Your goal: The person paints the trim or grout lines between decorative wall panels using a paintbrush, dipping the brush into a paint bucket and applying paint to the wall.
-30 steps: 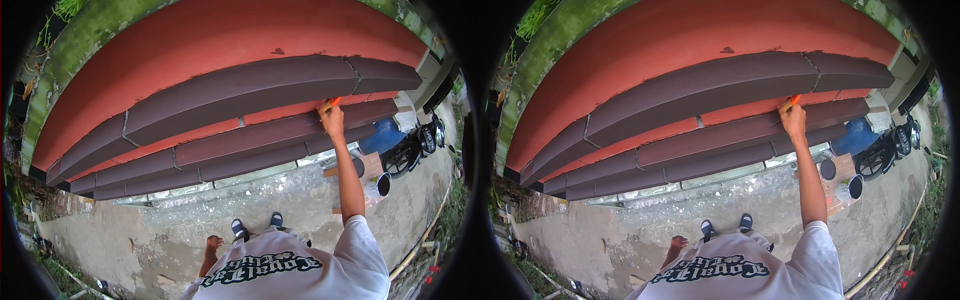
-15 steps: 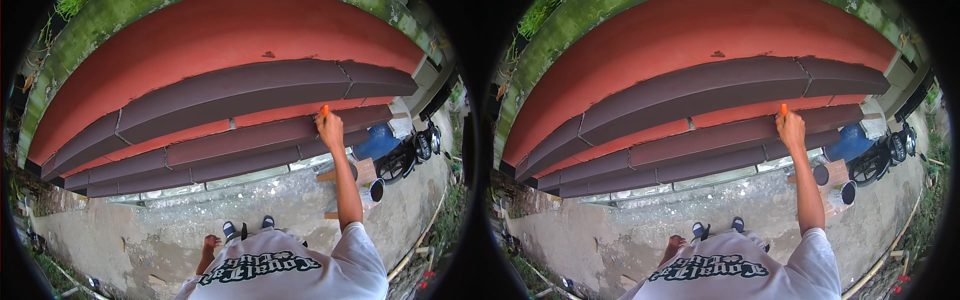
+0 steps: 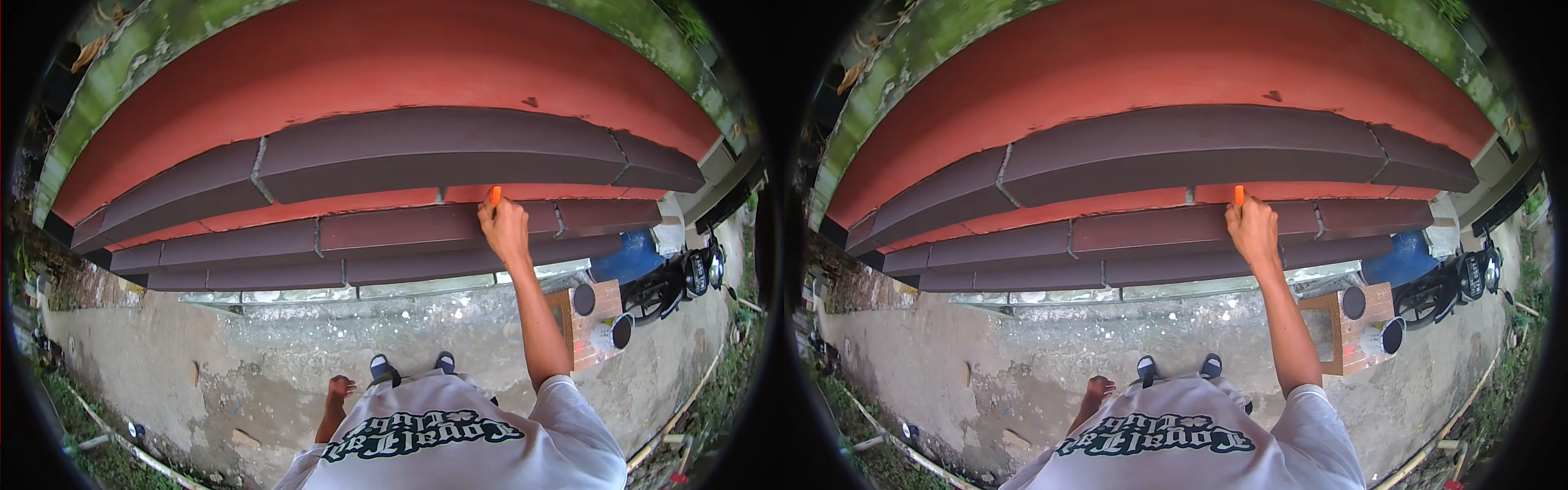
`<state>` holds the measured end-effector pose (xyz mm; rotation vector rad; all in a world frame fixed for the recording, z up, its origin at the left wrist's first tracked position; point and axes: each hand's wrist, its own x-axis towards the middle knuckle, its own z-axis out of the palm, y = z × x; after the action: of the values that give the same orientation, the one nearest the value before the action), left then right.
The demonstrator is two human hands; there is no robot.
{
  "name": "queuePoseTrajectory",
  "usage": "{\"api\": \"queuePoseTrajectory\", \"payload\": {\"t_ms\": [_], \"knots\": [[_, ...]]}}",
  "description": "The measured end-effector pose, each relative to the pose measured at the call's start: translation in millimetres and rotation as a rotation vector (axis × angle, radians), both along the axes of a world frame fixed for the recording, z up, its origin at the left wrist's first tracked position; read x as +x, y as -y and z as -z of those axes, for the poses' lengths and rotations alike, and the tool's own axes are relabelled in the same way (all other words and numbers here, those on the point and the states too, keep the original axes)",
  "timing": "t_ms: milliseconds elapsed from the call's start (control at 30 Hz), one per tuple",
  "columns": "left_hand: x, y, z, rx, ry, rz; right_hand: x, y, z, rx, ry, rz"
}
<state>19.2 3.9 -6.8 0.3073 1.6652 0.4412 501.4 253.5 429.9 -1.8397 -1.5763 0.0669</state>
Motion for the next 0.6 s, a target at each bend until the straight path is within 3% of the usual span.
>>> {"api": "queuePoseTrajectory", "payload": {"t_ms": [367,600], "knots": [[-94.7,32.6,-5.6,-0.027,-0.036,-0.128,-202.8,-21.9,15.3,0.057,-0.242,-0.262],[-136.3,44.8,-17.7,-0.016,-0.055,-0.117,-275.9,-20.8,21.1,0.056,-0.376,-0.304]]}}
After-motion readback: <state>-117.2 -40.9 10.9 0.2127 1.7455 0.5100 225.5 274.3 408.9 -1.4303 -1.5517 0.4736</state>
